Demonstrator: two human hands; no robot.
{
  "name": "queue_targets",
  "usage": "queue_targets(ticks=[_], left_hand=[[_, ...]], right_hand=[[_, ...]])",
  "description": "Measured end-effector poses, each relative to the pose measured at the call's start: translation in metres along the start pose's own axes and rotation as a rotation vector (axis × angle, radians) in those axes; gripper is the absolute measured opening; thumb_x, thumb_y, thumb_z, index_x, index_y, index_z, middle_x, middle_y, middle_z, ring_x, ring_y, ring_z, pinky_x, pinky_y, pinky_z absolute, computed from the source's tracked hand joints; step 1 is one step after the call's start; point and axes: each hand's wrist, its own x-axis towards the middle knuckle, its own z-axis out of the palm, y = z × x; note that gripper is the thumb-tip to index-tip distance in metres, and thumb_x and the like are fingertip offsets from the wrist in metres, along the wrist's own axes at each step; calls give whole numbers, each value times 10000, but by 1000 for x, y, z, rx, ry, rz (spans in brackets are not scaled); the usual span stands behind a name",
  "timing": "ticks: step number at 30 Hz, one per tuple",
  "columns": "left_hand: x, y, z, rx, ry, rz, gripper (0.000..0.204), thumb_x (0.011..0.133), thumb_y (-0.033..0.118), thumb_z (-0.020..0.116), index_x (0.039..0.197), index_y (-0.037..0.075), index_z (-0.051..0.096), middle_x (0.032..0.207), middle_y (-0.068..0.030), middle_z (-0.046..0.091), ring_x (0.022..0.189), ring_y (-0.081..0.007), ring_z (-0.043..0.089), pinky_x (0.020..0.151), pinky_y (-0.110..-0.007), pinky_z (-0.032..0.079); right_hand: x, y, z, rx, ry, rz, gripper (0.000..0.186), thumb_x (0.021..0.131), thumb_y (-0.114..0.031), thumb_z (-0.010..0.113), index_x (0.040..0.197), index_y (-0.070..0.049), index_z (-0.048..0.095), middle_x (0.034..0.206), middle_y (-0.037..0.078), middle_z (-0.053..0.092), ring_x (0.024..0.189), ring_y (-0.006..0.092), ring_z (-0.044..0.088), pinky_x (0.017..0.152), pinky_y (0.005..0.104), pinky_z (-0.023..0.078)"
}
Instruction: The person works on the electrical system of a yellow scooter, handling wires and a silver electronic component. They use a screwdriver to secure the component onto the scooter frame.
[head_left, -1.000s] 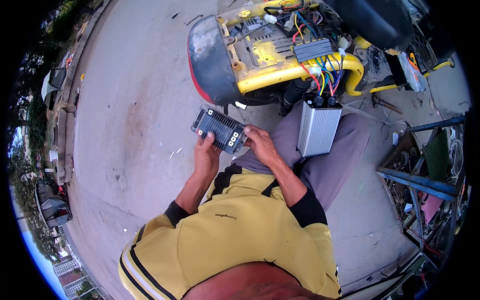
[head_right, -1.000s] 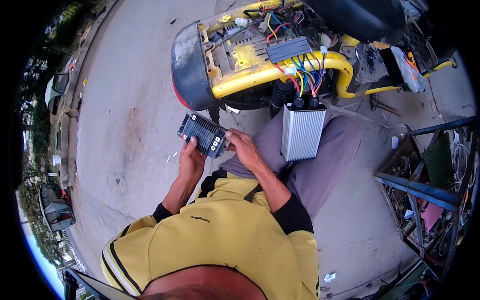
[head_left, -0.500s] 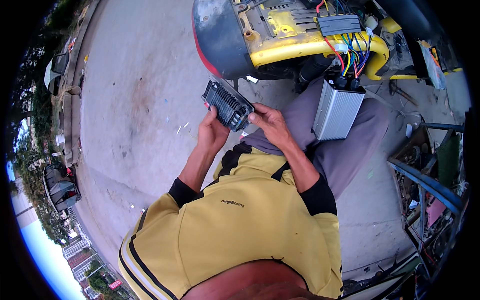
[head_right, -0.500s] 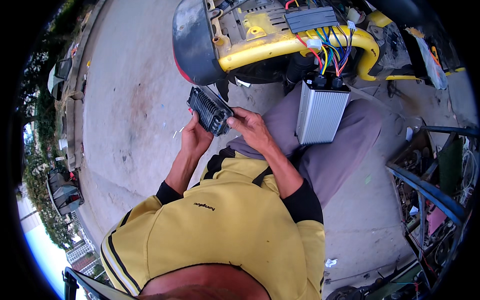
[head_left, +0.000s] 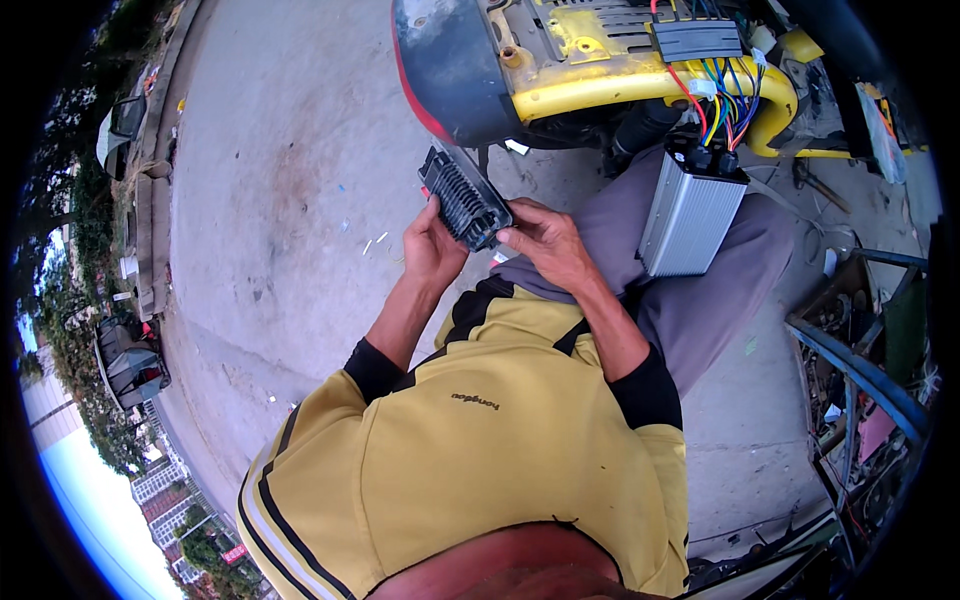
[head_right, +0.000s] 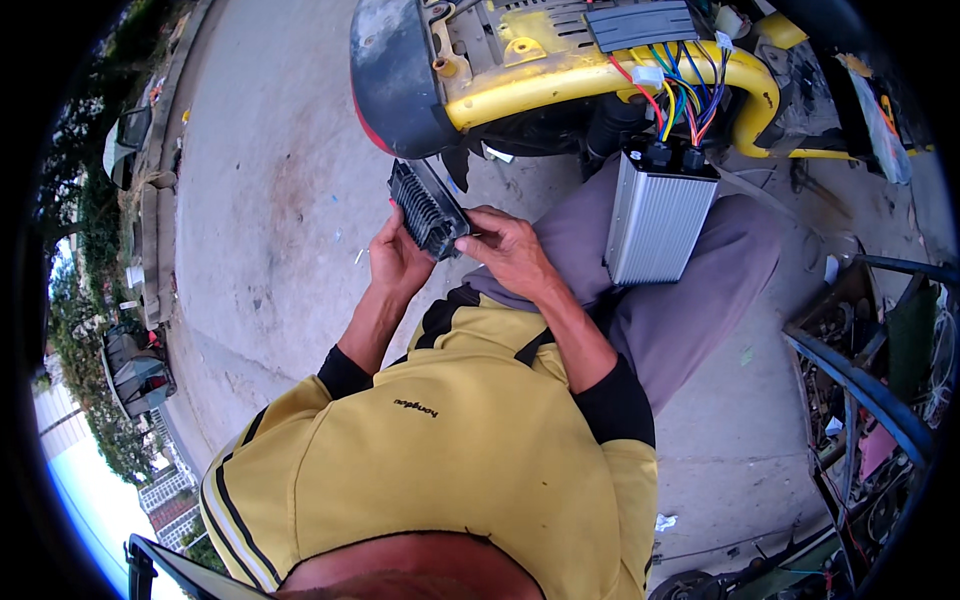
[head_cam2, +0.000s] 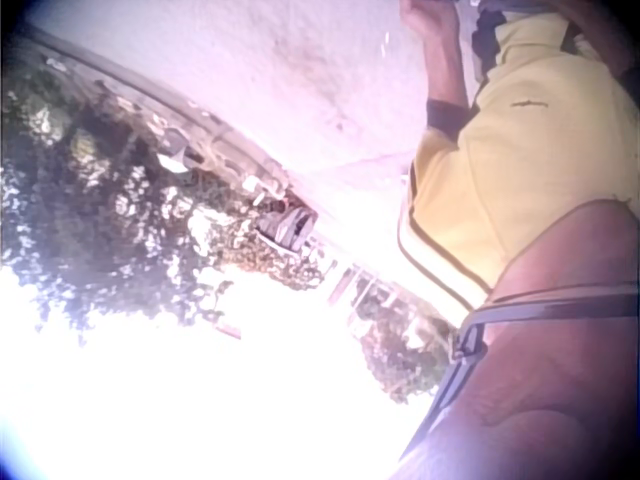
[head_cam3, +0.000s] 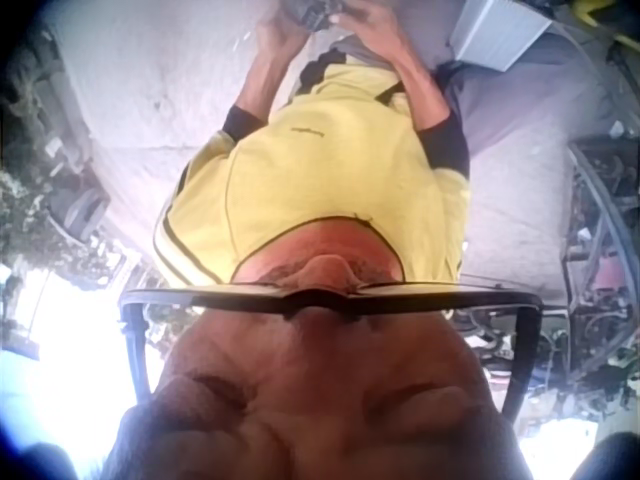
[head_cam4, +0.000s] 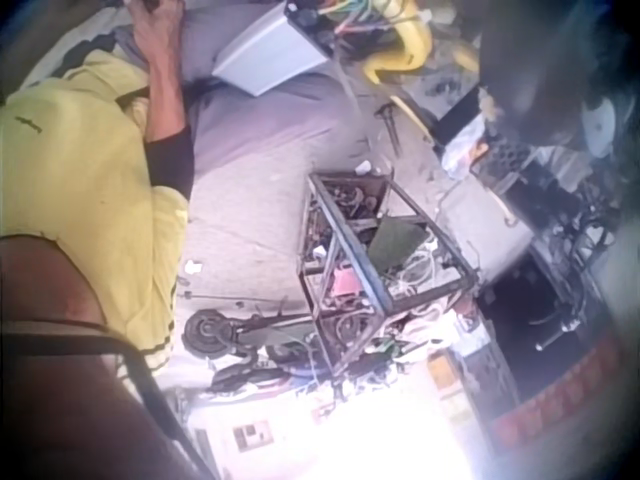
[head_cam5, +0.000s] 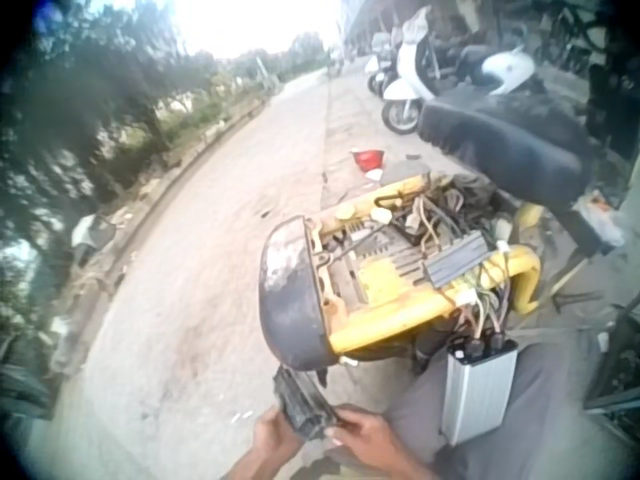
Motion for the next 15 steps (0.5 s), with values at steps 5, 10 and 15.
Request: queue_targets(ticks=[5,10,15], left_hand=[[6,-1,-4,66,3,2,479,1109,370,424,1482,78,497,1422,-92,641,1311,-305,605,1131,-515,443],[6,-8,3,609,359,198,759,1024,447,611,1586,21,330,1552,-169,484,1415,-338,490,1176,-493,386],[-10,18,19,1382,123,488,1210,771,528,875,1640,18,204,1663,-285,239,1549,-401,285,1251,-483,282]], right_hand=[[0,5,2,-16,46,1,293,967,-2,714,1253,53,682,1120,46,665,998,87,622,861,256,546],[1,7,4,-12,120,120,330,974,-18,702,1294,54,668,1090,54,721,964,84,661,864,258,565],[1,7,6,-39,138,165,336,975,-30,703,1296,59,660,1065,72,739,930,81,673,846,257,574]])
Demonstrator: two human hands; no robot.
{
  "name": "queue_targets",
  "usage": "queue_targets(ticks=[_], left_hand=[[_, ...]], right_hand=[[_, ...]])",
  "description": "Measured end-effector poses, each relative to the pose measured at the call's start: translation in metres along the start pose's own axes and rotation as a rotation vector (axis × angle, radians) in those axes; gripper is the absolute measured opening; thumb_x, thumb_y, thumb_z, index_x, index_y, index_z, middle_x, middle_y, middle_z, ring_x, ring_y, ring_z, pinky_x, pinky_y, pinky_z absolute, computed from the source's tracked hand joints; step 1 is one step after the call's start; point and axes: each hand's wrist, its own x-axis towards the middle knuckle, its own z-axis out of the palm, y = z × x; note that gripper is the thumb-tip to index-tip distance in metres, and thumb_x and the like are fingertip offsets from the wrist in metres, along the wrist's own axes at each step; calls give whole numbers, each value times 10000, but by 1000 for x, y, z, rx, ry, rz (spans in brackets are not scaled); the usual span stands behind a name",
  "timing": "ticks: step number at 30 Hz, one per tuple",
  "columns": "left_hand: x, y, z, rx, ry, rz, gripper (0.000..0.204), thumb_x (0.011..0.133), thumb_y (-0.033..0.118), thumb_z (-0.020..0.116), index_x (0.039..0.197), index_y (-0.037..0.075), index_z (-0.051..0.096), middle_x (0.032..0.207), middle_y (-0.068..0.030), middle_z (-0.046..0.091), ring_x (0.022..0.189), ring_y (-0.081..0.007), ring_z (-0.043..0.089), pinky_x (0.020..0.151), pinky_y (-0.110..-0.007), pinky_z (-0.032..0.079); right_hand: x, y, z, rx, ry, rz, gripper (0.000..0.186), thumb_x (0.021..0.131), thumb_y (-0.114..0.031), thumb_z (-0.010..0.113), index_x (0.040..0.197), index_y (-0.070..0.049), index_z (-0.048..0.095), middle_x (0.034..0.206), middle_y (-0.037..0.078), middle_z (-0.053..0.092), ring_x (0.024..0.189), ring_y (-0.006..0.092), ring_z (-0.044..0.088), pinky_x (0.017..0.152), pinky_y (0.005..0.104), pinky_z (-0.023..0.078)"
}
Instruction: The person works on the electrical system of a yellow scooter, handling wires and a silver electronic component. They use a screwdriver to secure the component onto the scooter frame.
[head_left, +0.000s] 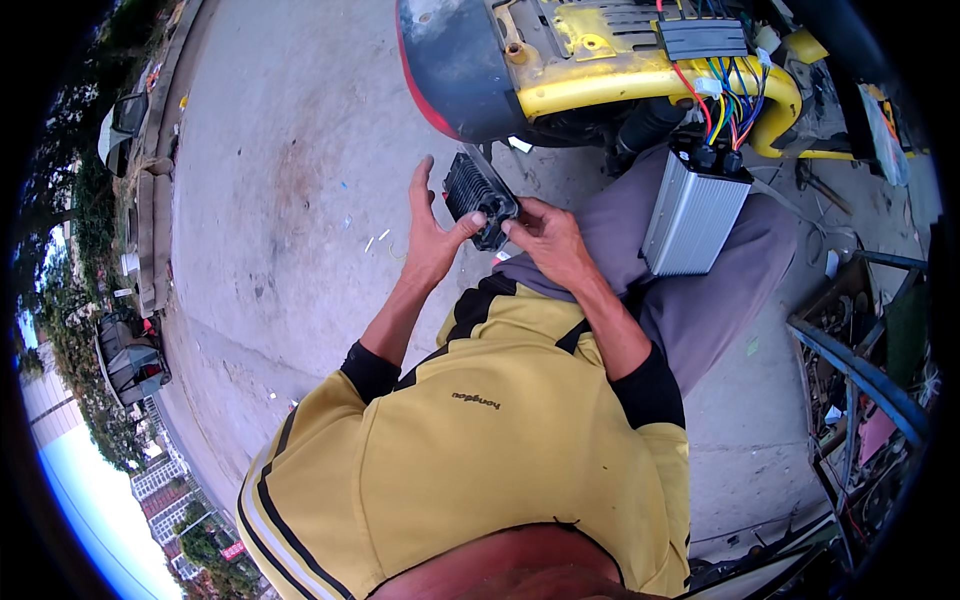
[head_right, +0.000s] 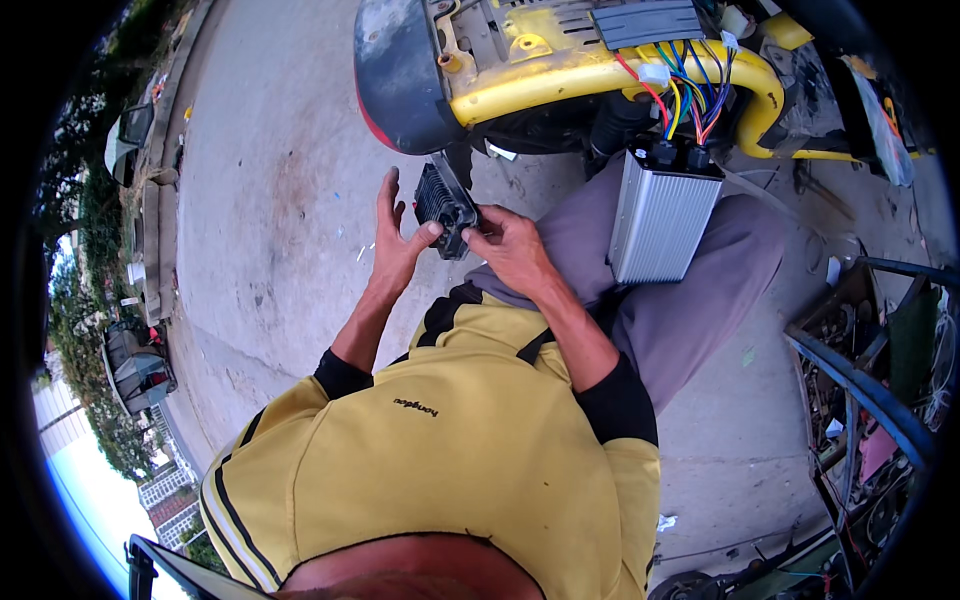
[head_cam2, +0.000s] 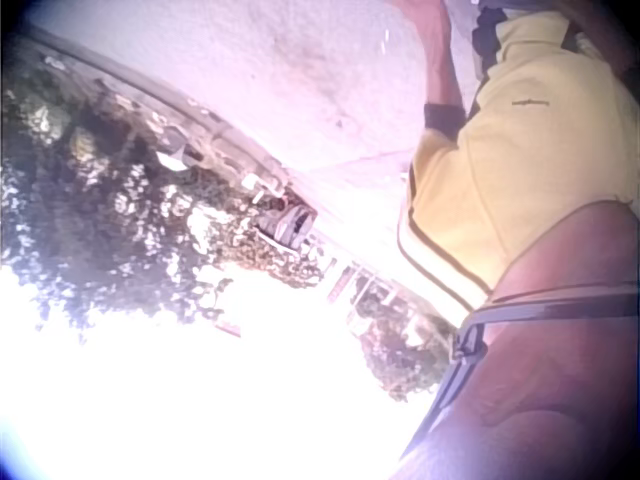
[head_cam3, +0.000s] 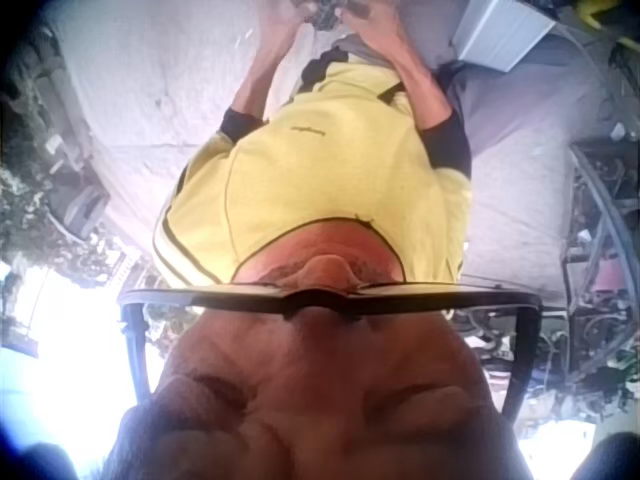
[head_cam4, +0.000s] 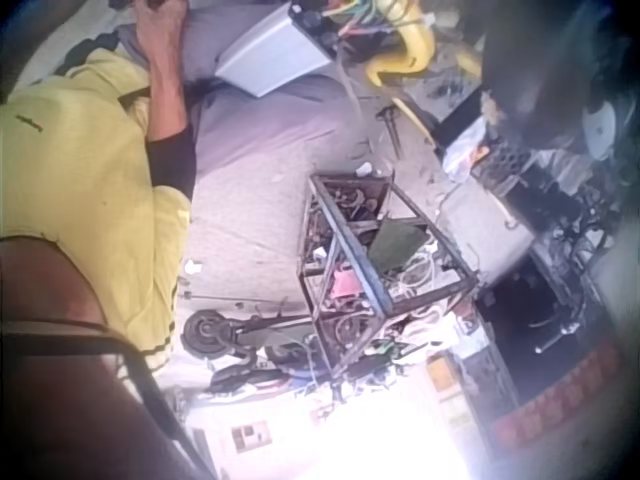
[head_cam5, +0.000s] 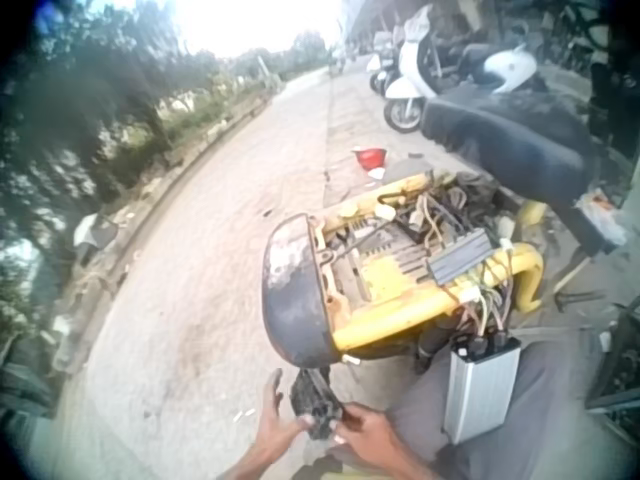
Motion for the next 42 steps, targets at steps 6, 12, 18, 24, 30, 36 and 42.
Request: queue_targets(ticks=[6,12,18,24,30,36,42], left_hand=[[18,9,-4,277,-292,152,1249,696,515,918,1634,48,238,1678,-314,190,1535,-476,294,1229,-498,342],[22,-1,-4,279,-359,119,1190,717,514,910,1612,50,278,1660,-302,227,1494,-470,368,1190,-498,412],[3,-49,0,-90,-368,-28,1158,752,554,892,1601,43,292,1583,-240,376,1380,-348,510,1150,-460,436],[-13,-54,3,-401,-237,-10,1103,782,683,812,1530,3,372,1525,-222,477,1326,-301,558,1115,-439,444],[2,-36,-2,-469,-218,104,1035,895,870,478,1358,-53,534,1395,-221,596,1259,-276,596,1094,-414,454],[-3,-42,8,-582,-295,-107,996,918,866,407,1306,-34,580,1197,-120,667,1113,-187,638,996,-349,503],[1,-36,5,-583,-357,-120,904,949,795,425,1296,-25,578,1198,-117,661,1109,-190,634,1000,-342,495]], right_hand=[[-1,4,0,-126,-31,-55,380,908,-7,735,1273,63,657,1067,107,725,902,153,736,815,295,600],[-9,-8,4,-488,-71,-265,417,820,-10,762,1223,43,669,1039,161,666,871,297,755,786,383,611],[-12,-2,8,-641,-80,-381,384,825,-40,782,1190,16,680,1028,139,676,861,292,748,769,387,607],[-11,-11,11,-553,-166,-241,687,756,-185,895,1356,-17,608,1235,134,646,1086,297,696,921,409,570],[-7,-32,13,-732,-216,-390,1255,589,-405,966,1601,-30,326,1634,184,343,1515,404,333,1242,505,295],[-8,-24,19,-932,-144,-486,1195,614,-334,953,1596,-57,330,1607,164,379,1496,377,374,1223,575,308],[-8,-21,18,-865,-113,-505,1079,622,-229,940,1538,-56,395,1524,164,462,1409,400,474,1218,574,338]])
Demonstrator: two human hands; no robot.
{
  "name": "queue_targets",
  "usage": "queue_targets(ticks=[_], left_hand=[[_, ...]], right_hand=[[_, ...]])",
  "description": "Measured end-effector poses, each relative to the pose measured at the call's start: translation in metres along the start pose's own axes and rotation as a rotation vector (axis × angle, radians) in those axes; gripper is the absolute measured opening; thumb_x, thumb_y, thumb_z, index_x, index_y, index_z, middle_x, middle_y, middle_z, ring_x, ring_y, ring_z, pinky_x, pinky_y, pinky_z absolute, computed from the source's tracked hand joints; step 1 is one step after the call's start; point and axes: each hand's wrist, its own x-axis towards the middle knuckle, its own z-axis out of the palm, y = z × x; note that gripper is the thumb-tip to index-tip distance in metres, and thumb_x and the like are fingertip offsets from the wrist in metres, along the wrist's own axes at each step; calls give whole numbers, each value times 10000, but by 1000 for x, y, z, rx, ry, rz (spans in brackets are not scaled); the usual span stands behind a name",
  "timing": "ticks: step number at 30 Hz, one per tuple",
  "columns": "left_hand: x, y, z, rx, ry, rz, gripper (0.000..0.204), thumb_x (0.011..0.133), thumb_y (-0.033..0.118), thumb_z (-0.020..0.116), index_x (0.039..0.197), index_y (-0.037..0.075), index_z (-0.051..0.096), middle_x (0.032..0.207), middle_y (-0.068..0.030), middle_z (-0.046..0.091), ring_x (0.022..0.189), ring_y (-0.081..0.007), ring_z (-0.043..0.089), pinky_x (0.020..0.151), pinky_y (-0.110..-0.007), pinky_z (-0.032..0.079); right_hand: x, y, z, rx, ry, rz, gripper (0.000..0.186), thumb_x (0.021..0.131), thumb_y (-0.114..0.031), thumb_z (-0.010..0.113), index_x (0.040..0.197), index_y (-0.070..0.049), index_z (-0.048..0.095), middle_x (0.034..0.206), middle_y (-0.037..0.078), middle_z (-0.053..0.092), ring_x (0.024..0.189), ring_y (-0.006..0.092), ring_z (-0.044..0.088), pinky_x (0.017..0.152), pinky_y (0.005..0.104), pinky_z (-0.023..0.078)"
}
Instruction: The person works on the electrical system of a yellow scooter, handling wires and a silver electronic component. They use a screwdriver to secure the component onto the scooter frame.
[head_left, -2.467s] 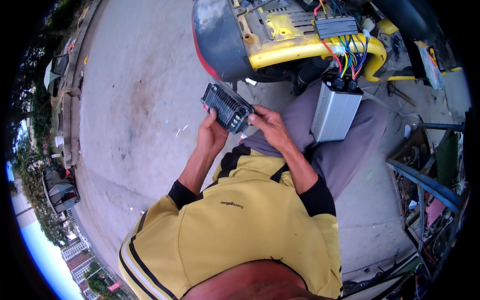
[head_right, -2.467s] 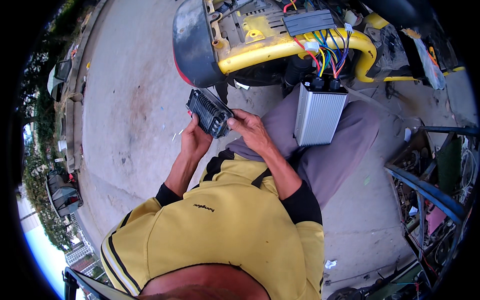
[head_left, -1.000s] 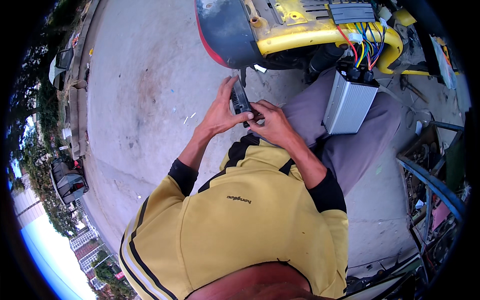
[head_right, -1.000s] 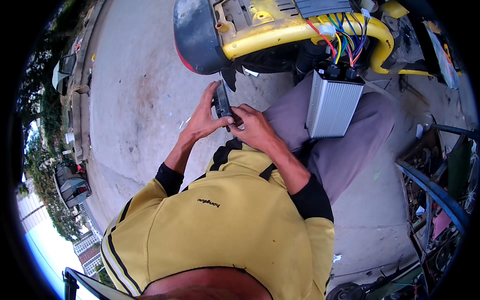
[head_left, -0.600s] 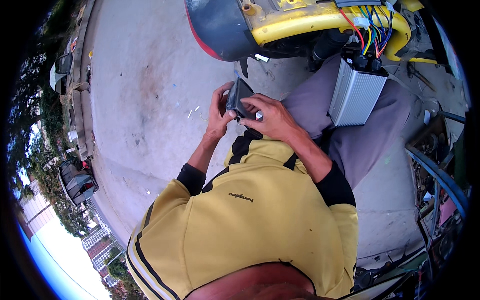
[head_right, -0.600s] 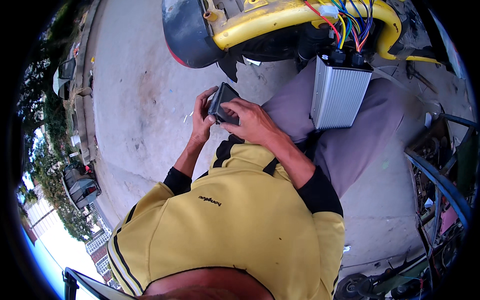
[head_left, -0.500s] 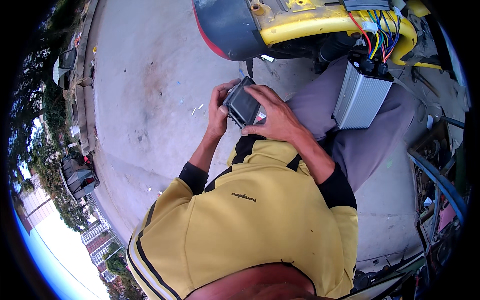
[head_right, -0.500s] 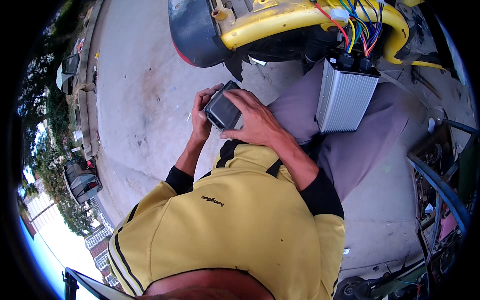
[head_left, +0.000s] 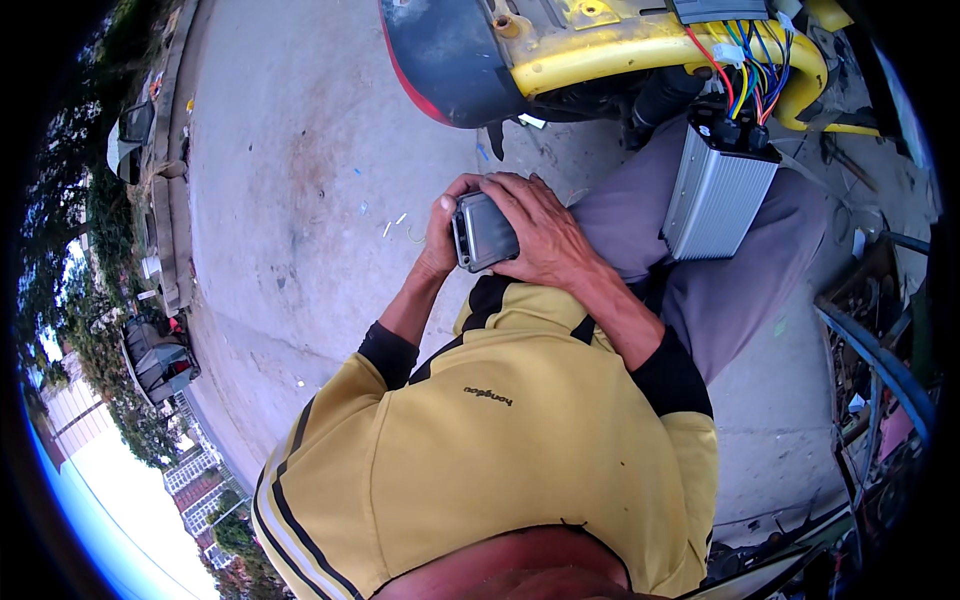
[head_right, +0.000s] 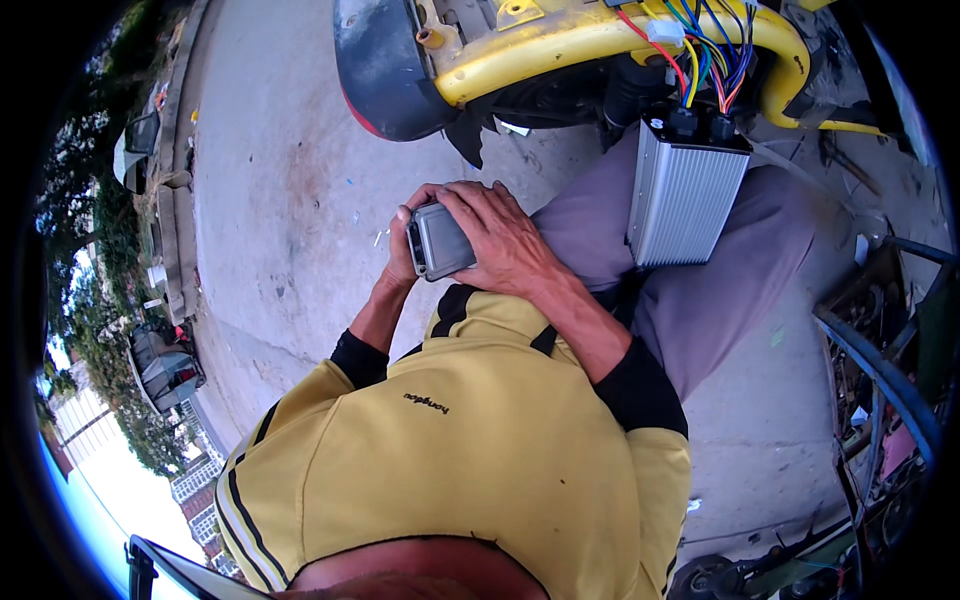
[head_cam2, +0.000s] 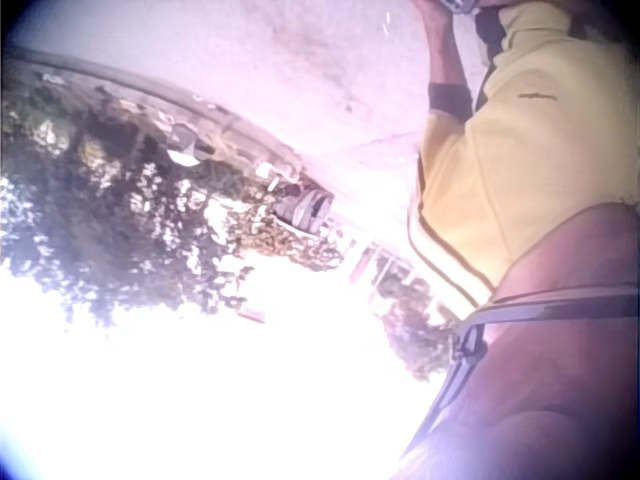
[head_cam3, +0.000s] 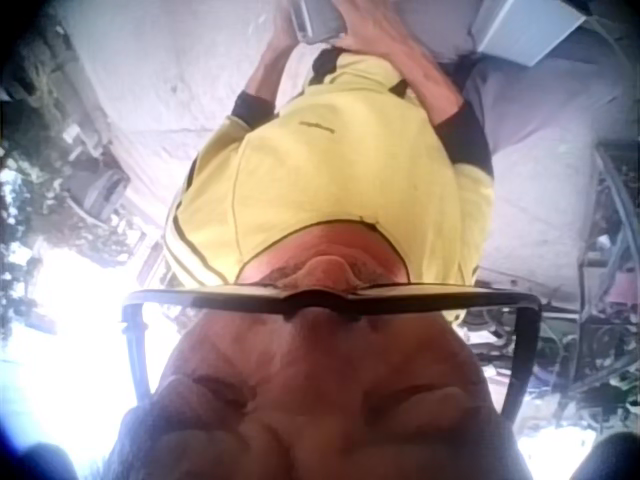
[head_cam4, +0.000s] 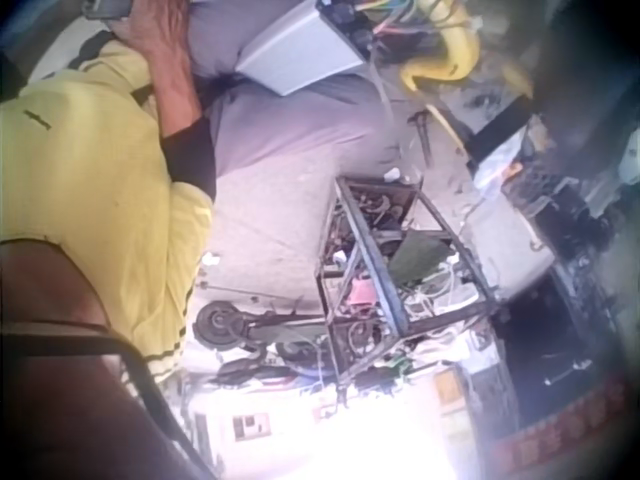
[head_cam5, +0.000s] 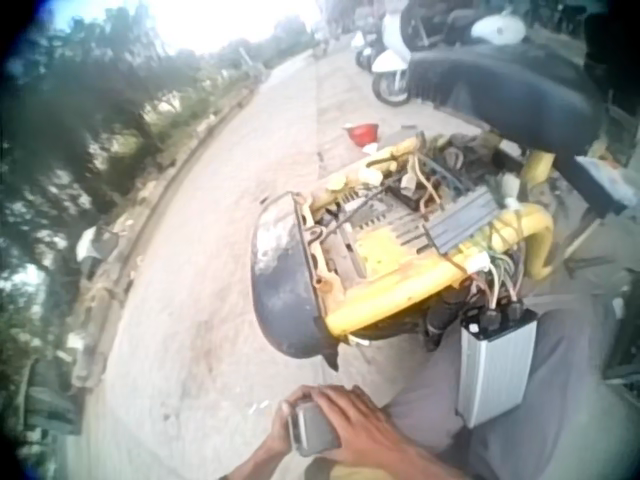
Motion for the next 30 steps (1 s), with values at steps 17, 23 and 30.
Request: queue_targets(ticks=[17,23,30], left_hand=[[-5,51,25,145,-46,-64,1170,752,623,825,1591,-3,304,1548,-202,456,1434,-305,457,1212,-442,325],[-2,54,27,480,112,105,1033,709,355,914,1505,-15,368,1433,-219,532,1325,-332,548,1149,-460,420],[-7,77,40,846,237,93,1013,664,352,928,1447,-26,410,1348,-213,569,1248,-338,588,1087,-456,469]], right_hand=[[-4,7,5,157,197,-73,1010,610,-30,910,1477,-56,392,1501,199,445,1482,415,402,1231,564,338],[-3,3,4,99,155,32,1102,599,-101,938,1525,-64,342,1550,207,385,1445,430,440,1185,492,422],[-3,-1,-2,214,65,92,1156,658,-145,953,1572,-48,252,1611,227,367,1468,427,428,1164,467,453]])
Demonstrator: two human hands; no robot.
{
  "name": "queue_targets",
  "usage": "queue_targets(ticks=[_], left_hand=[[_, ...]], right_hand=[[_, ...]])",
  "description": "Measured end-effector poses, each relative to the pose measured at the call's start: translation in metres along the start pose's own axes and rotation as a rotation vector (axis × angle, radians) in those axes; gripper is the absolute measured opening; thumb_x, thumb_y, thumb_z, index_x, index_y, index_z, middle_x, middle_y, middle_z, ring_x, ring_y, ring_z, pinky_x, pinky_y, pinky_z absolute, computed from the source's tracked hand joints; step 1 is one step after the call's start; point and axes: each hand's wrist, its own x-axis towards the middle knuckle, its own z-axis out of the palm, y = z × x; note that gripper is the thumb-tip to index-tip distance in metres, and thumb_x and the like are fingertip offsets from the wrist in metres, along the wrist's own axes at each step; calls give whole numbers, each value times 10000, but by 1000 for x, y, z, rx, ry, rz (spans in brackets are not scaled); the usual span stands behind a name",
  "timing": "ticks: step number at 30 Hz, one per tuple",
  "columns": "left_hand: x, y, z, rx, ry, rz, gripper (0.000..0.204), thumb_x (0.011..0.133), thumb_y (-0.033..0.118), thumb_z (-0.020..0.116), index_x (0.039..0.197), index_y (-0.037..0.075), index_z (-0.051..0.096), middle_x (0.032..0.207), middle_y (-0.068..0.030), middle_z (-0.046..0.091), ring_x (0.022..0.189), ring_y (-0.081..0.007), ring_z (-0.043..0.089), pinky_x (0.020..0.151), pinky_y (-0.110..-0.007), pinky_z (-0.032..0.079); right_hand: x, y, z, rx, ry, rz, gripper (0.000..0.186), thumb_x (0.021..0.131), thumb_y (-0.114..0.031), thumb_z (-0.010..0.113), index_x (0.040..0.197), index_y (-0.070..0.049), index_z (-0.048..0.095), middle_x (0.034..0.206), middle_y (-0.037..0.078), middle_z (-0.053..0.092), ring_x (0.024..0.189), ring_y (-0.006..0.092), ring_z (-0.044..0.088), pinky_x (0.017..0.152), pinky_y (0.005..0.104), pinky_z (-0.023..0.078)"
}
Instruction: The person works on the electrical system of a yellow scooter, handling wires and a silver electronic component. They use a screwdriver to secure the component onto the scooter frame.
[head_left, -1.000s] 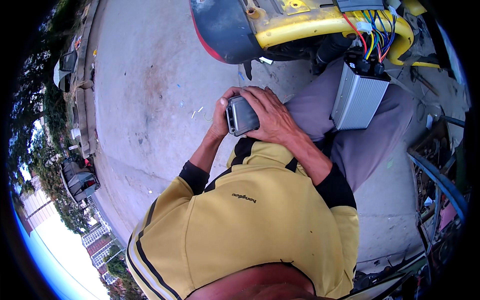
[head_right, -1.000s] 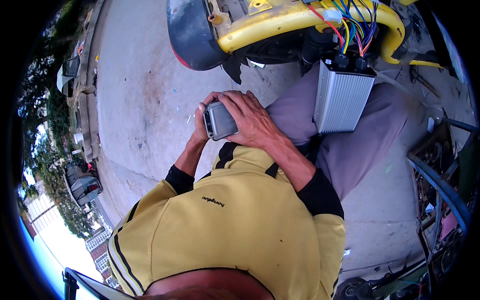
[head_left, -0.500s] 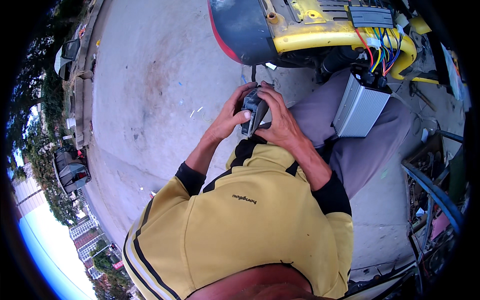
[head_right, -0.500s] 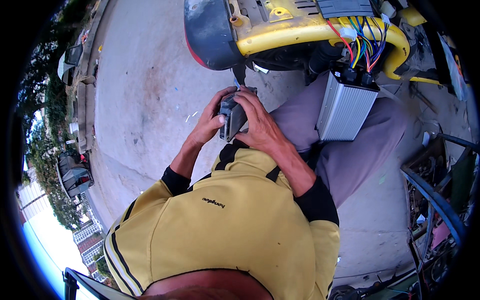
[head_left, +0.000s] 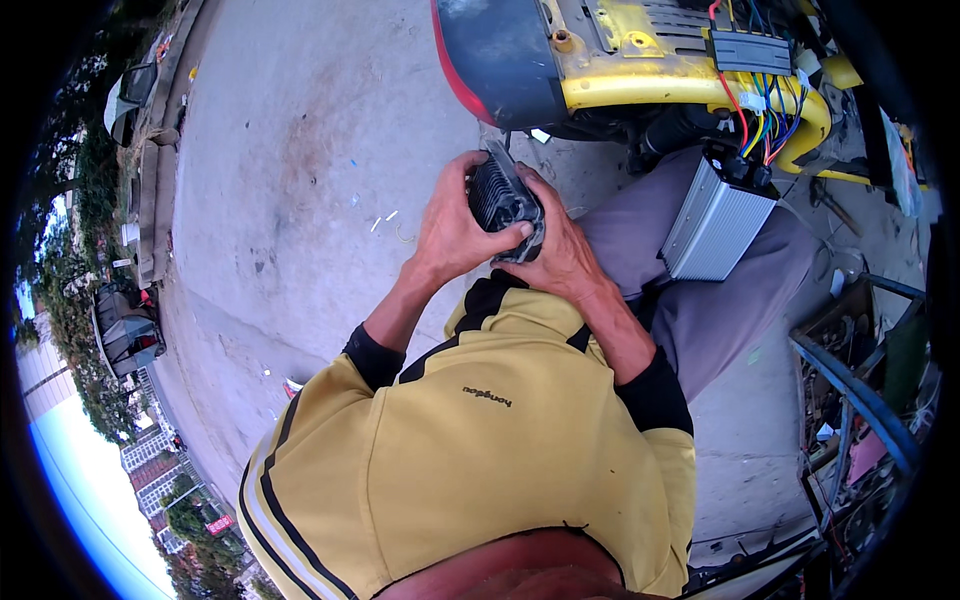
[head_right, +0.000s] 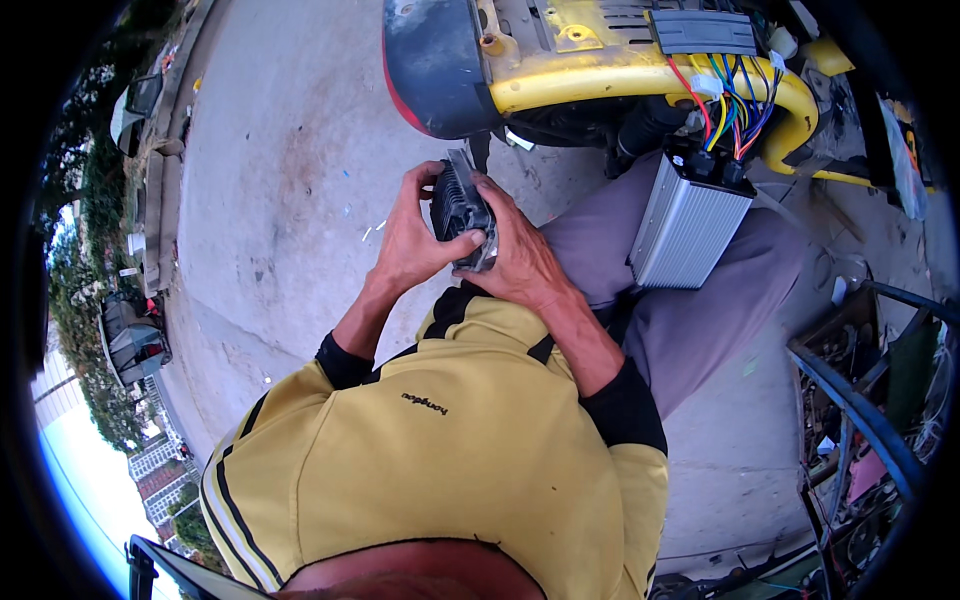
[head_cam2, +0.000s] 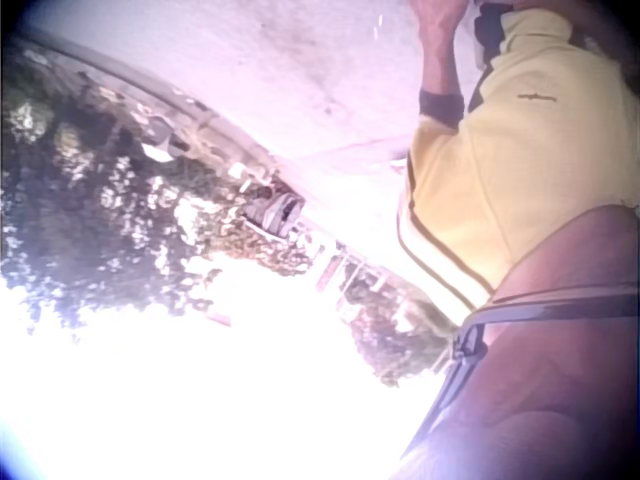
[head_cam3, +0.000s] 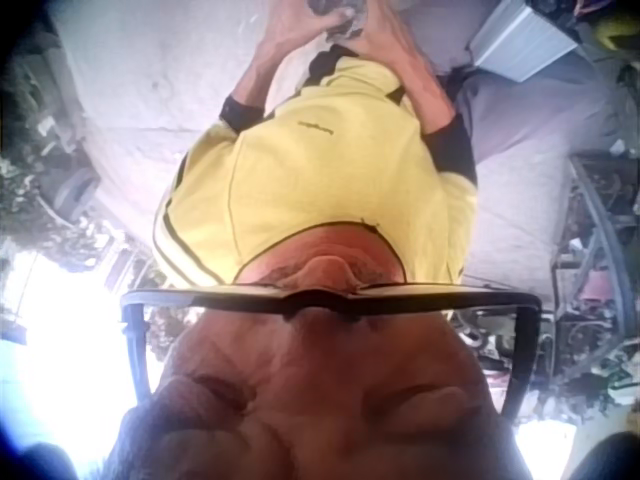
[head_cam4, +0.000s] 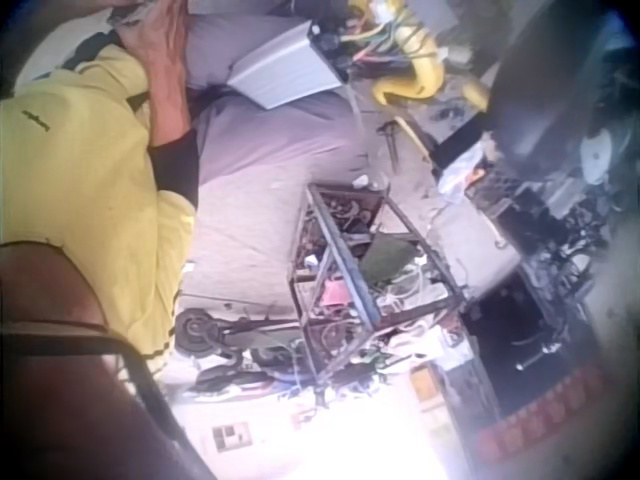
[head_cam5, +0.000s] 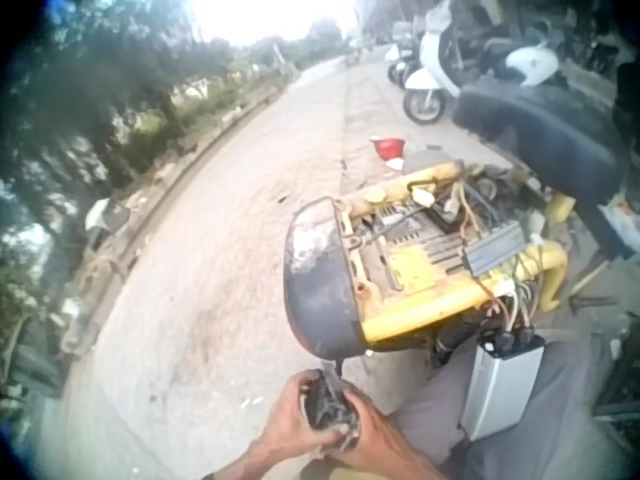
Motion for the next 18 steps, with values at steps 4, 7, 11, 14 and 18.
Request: queue_targets(ticks=[4,7,11,14,18], left_hand=[[1,13,-2,201,100,89,973,637,369,942,1383,-38,468,1275,-216,589,1181,-344,610,1030,-450,493],[1,17,-3,268,139,123,965,611,398,958,1338,-33,493,1234,-195,593,1140,-349,611,988,-449,498],[0,22,-3,336,174,141,957,590,424,966,1301,-23,507,1223,-182,595,1123,-356,604,963,-462,494],[0,23,-3,356,185,147,950,586,434,965,1287,-20,512,1218,-179,596,1120,-359,601,960,-470,491],[-1,26,-3,379,184,135,933,596,437,956,1280,-19,515,1207,-179,599,1113,-362,604,951,-474,494]], right_hand=[[0,5,5,65,44,-51,1152,671,-116,945,1566,-42,223,1611,240,392,1475,424,435,1183,462,432],[0,7,6,82,67,-84,1136,680,-97,936,1555,-46,214,1613,242,394,1467,422,452,1185,459,430],[0,6,6,102,85,-95,1113,693,-89,928,1545,-51,213,1613,239,397,1459,415,466,1178,454,438],[0,7,7,109,94,-91,1106,700,-90,926,1543,-55,211,1604,238,411,1453,413,476,1171,456,445],[0,3,4,128,82,-65,1098,700,-103,930,1539,-55,223,1593,230,430,1442,406,490,1162,455,454]])
